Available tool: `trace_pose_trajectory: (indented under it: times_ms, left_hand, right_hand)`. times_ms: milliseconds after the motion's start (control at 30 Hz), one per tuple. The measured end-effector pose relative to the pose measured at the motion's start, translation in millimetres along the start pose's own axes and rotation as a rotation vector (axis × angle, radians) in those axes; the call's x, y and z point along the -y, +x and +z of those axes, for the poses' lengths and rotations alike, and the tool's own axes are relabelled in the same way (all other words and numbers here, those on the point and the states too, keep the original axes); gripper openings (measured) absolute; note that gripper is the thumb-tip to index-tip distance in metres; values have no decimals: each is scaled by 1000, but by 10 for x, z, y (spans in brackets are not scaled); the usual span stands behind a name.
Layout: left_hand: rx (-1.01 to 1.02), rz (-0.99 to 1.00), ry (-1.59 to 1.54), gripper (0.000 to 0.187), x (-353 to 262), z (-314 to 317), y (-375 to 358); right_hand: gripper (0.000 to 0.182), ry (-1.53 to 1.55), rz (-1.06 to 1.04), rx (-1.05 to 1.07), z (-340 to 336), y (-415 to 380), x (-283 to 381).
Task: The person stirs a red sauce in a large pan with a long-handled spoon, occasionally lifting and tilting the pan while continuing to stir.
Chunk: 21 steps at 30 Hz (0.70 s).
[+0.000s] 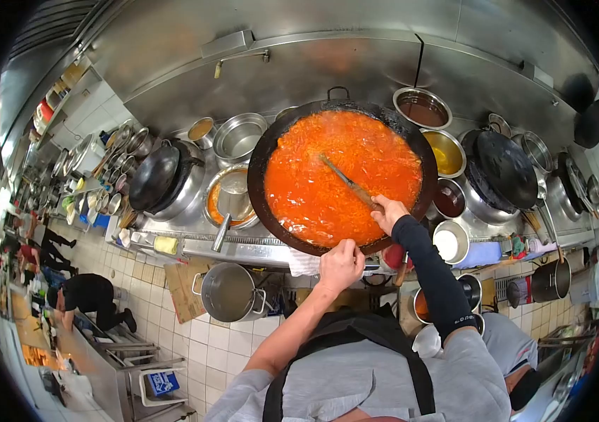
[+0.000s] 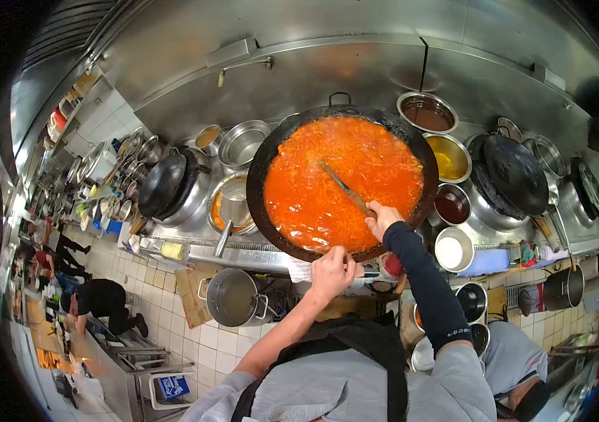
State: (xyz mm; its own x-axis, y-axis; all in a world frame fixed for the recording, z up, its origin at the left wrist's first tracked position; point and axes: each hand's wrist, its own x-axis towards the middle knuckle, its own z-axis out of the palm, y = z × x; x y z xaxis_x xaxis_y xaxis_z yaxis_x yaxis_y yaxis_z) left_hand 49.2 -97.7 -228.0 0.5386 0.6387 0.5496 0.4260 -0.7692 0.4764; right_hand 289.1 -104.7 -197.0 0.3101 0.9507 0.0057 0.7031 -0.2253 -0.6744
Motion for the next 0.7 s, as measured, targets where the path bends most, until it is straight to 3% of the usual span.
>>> trace_pose_trajectory:
  times_ms: [333,367,467,500,700]
  left_hand:
    - [14,-7,-4,19,4,7,3]
    - [26,-12,-9,19,3,3,2]
    - [50,-23,-27,18,7,-17,-8]
    - [50,-21,-36,18,0,-33,-7]
    - [104,-40,-38,19,-2,-48,-9]
  right_hand:
    - [45,130,-3,128,-36,-707,210]
    - [47,134,-75,108,-11,-801,128]
    - [43,202,5,208,-115,-1130,158]
    - [48,164,-119,157,-163,-1238,120]
    - [57,-30,-128,208,-757,-1831,313]
